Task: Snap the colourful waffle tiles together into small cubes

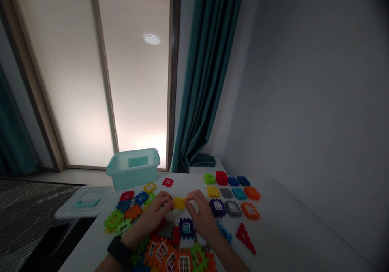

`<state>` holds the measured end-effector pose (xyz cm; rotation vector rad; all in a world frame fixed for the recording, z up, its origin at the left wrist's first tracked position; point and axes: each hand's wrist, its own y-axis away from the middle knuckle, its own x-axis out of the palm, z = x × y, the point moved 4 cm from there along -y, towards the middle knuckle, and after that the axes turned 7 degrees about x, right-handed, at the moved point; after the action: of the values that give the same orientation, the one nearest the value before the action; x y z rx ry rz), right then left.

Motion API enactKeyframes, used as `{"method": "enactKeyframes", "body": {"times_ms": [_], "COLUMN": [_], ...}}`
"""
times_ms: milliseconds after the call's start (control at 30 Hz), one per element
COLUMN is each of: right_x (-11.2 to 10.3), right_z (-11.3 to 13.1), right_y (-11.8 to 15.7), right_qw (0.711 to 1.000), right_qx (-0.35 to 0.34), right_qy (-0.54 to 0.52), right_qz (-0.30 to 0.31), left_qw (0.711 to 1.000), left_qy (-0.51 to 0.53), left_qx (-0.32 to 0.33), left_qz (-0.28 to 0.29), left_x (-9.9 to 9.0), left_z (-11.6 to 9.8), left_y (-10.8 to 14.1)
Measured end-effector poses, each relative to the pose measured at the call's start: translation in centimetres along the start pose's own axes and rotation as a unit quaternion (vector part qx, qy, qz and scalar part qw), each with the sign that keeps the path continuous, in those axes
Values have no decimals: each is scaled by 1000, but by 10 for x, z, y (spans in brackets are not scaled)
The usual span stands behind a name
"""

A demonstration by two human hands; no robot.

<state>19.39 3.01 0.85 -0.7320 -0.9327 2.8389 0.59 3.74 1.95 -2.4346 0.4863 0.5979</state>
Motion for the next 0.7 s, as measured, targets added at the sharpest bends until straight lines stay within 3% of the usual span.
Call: {"method": "enactKeyframes", "body": {"times_ms": [133,233,567,700], "right_x": [-4,-6,-12,-17], "right_z": [12,14,4,1], "right_y": [6,9,7,6], "right_qw": [986,974,987,988], "right_qx": [-119,-164,-79,-49], "right_qy": [117,159,109,96], "right_qz": [-7,1,86,112], "left_qw": [999,999,993,988], "left_qy": [-17,-34,-111,-141], "left_qx": [-27,-28,37,58], "left_qz": [8,29,-17,-5], "left_x": [0,-2,0,2], "left_z": [2,1,-1,0], "left_y": [1,2,2,1]}}
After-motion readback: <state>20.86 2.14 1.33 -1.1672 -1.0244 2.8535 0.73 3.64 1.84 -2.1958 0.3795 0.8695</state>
